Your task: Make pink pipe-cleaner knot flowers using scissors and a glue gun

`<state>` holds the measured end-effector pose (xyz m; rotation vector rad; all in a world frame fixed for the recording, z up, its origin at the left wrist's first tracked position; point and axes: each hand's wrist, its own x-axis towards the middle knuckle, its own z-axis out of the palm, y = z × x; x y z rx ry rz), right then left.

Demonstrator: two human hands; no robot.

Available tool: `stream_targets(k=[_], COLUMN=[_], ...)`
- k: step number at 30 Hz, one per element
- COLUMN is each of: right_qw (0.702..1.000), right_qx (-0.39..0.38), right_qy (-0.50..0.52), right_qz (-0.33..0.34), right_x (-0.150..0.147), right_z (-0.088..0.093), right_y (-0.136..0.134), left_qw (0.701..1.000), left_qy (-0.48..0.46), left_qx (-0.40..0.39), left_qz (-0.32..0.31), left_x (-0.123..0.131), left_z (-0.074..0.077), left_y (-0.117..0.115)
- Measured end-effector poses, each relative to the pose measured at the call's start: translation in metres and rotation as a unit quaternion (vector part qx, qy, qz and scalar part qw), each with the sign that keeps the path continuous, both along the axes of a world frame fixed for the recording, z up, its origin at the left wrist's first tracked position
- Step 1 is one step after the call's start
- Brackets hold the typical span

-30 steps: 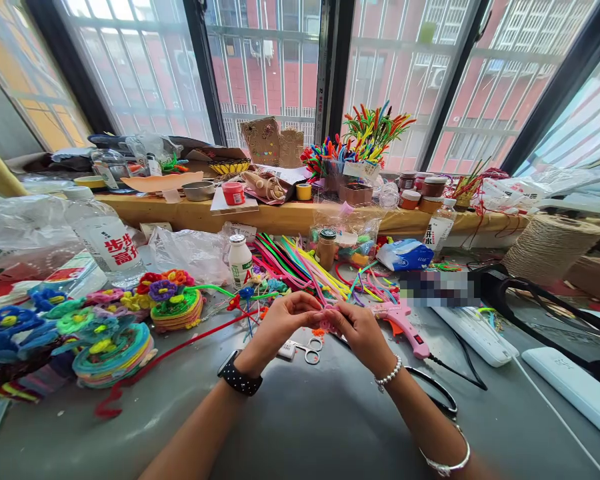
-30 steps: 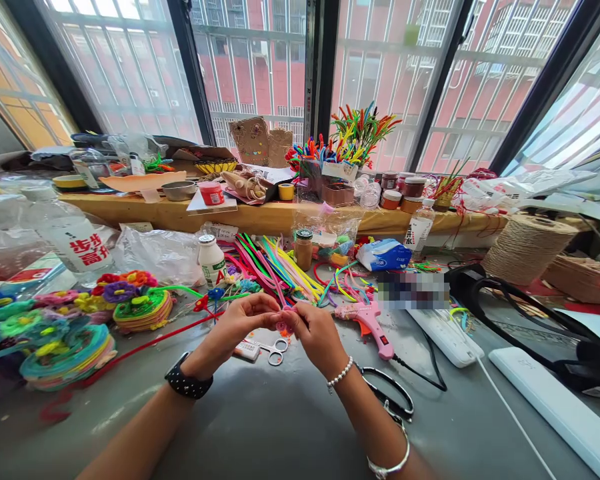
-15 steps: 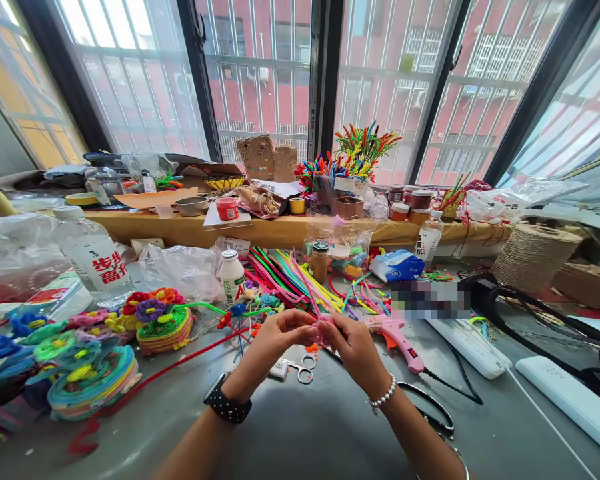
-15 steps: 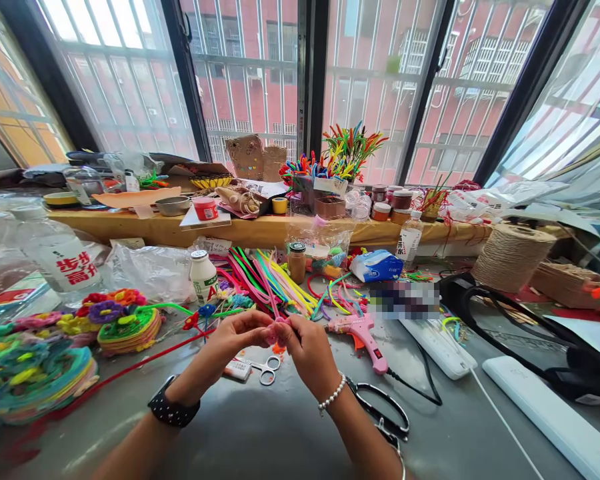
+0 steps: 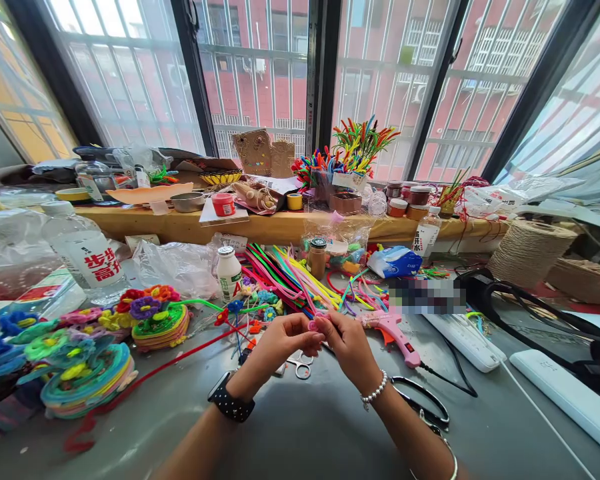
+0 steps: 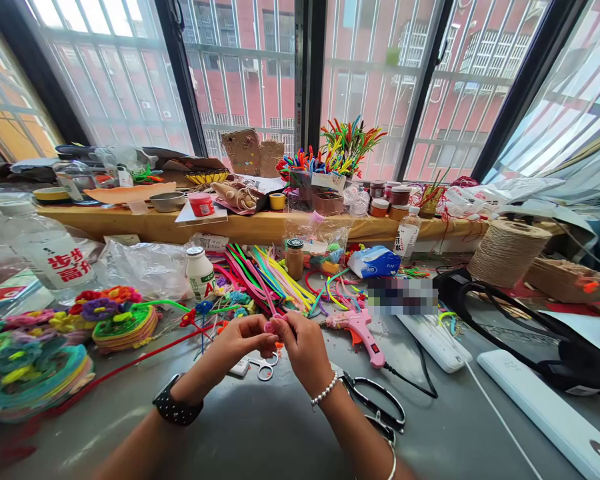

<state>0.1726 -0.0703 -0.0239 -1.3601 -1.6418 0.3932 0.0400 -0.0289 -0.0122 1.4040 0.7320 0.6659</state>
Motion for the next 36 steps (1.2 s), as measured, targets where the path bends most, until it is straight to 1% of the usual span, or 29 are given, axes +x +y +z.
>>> stream_targets(k=[8, 12, 14, 16, 19, 20, 22, 24, 25, 26, 28, 30, 31, 34, 36], right_qw=[1.0, 0.999, 0.999, 0.998, 0.992, 0.99, 0.994, 0.995, 0.99, 0.982, 0.966, 0.958, 0.958, 0.966, 0.969], right_qx=[0.0, -0.012, -0.019, -0.023, -0.03, -0.033, -0.045, -0.073, -0.091, -0.111, -0.146, -0.167, -0.171, -0.154, -0.144], right_qy=[-0.025, -0.041, -0.046, -0.059, -0.087, -0.087, -0.044, 0.05, 0.101, 0.147, 0.199, 0.202, 0.192, 0.168, 0.166], right_qz=[-0.013, -0.001, 0.002, 0.019, 0.09, 0.103, 0.089, 0.047, 0.037, 0.038, 0.072, 0.113, 0.123, 0.118, 0.11], right_x=[0.004, 0.008, 0.01, 0.011, 0.012, 0.013, 0.015, 0.019, 0.021, 0.023, 0.023, 0.021, 0.019, 0.015, 0.017], right_z=[-0.002, -0.003, -0.002, -0.002, -0.002, -0.003, -0.005, -0.008, -0.008, -0.009, -0.008, -0.006, -0.004, -0.001, 0.0], right_y=[0.003, 0.005, 0.006, 0.005, 0.005, 0.005, 0.007, 0.011, 0.012, 0.013, 0.013, 0.011, 0.009, 0.005, 0.005], left_qw=[1.0, 1.0, 1.0, 0.999, 0.995, 0.993, 0.989, 0.982, 0.978, 0.974, 0.969, 0.969, 0.971, 0.978, 0.976], left_qy=[-0.006, 0.006, 0.007, -0.009, -0.015, -0.015, -0.025, -0.054, -0.071, -0.086, -0.103, -0.103, -0.098, -0.073, -0.07], left_qx=[0.007, 0.023, 0.017, 0.011, 0.018, 0.019, 0.013, 0.0, -0.005, -0.009, -0.01, -0.01, -0.011, -0.024, -0.035], left_qz=[0.018, 0.002, 0.007, 0.045, 0.1, 0.114, 0.146, 0.18, 0.196, 0.21, 0.224, 0.225, 0.22, 0.194, 0.205], left_x=[0.005, 0.004, 0.001, -0.002, -0.005, -0.005, -0.005, -0.006, -0.006, -0.006, -0.006, -0.005, -0.004, -0.001, -0.002], left_z=[0.0, -0.001, 0.001, 0.002, 0.004, 0.004, 0.003, 0.0, -0.001, -0.003, -0.004, -0.005, -0.006, -0.005, -0.004], left_y=[-0.004, -0.001, 0.003, 0.006, 0.008, 0.008, 0.009, 0.01, 0.011, 0.012, 0.013, 0.012, 0.012, 0.01, 0.011])
